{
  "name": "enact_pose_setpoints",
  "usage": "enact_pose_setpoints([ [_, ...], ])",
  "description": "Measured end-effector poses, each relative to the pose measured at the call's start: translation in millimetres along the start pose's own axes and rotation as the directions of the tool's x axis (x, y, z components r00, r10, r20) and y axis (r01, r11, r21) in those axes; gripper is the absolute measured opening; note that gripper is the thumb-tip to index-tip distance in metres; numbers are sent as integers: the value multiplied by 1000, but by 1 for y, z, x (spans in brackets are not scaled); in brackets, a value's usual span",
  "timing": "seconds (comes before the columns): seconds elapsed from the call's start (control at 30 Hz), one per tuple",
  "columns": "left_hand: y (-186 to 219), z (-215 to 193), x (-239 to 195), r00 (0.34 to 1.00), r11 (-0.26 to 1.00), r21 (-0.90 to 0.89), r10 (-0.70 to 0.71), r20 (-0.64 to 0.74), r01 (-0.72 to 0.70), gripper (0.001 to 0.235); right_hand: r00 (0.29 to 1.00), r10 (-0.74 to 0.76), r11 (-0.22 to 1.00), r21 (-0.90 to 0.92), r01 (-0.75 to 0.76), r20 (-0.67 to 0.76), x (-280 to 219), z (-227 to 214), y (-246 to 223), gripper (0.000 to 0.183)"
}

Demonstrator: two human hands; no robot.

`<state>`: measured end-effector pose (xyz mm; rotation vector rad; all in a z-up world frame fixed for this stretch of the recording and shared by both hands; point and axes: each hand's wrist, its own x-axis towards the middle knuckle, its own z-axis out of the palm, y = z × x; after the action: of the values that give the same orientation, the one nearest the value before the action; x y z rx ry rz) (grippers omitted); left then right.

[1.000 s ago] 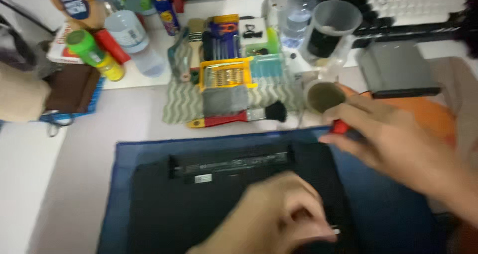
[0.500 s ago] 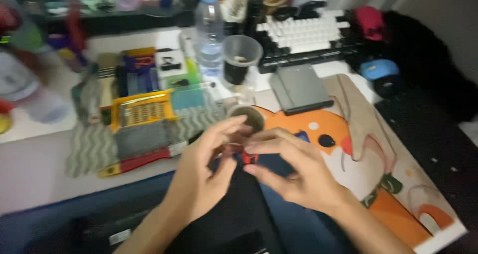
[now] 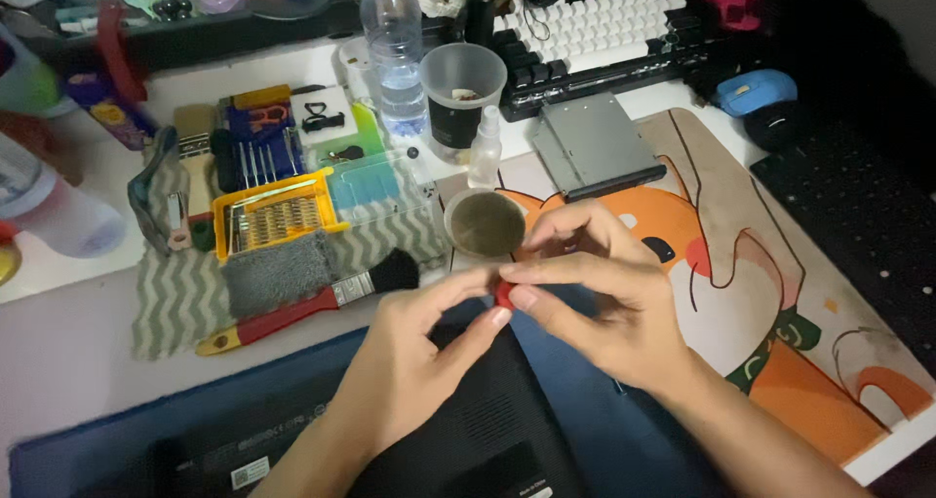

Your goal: The person uses a red screwdriver to remove screws from the bottom of a black laptop. They place the removed screws into a small cup on the table. The person continues to unscrew and remove additional screws from the laptop casing.

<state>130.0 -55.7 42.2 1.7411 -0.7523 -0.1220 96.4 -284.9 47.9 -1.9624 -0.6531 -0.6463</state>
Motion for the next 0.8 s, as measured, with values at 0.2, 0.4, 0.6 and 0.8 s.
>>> enact_pose_setpoints([
  [0.2,6,4,0,977,994,-93,-67,-200,49,41,997,-4,997,-72,10,83,-4,2,-2,22],
  [0.4,-8,7,0,969,979,70,199,-146,-191,41,997,-71,987,-145,72,17,-8,5,1,38],
  [0.6,-6,3,-4,987,987,29,160,-23,-159,29,999,6,988,-153,-1,32,-2,8,-14,28],
  [0.8,-28,8,-4,974,975,15,221,-40,-221,22,1000,10,993,-121,-8,11,-4,15,-16,32],
])
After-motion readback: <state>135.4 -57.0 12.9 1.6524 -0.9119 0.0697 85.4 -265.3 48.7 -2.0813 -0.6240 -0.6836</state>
